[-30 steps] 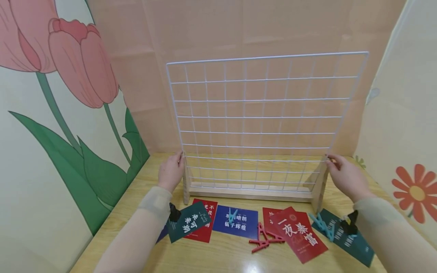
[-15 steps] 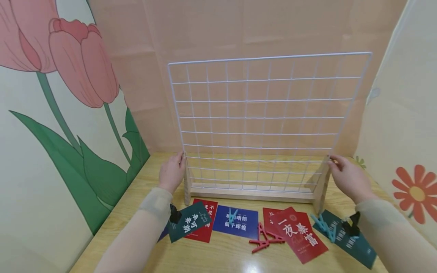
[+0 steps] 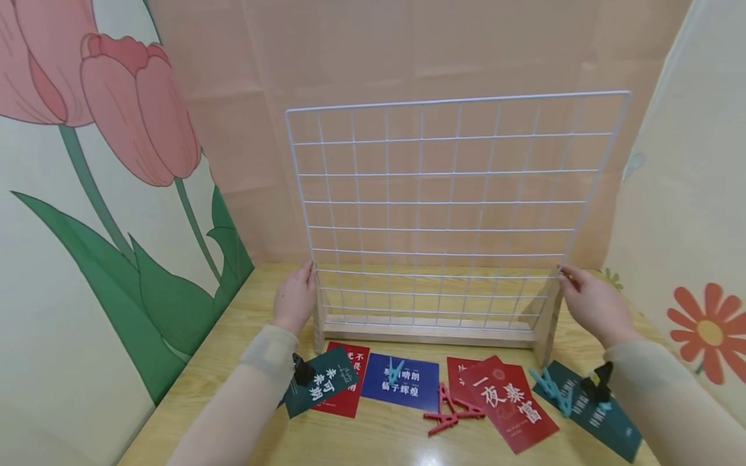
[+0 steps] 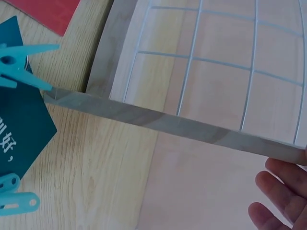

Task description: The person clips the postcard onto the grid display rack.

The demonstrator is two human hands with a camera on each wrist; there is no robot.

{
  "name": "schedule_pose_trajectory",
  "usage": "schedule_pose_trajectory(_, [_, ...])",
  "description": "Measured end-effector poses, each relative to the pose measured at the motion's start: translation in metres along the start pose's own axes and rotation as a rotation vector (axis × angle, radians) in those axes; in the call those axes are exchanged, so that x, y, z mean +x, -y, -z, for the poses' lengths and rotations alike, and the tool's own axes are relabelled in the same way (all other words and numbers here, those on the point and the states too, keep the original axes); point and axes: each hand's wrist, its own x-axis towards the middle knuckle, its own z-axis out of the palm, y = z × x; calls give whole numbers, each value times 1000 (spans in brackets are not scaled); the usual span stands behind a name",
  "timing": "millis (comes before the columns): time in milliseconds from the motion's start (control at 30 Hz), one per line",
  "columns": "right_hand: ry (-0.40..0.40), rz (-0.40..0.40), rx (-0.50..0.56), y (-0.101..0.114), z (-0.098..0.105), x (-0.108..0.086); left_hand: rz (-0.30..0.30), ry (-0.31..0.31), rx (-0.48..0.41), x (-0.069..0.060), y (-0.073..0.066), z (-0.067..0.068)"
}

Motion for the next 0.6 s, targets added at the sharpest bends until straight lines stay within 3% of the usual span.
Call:
schedule_pose_trajectory(267, [20,8,4,-3,1,-2,3,4,-32,-1,-1,1])
schedule_pose_trajectory(500, [5,17,49,-7,-4,-6,49,26,-186,-8,1,2])
schedule_pose_trajectory(600, [-47,-19,88,-8,-6,-12,66,50,-250,-16,1,2])
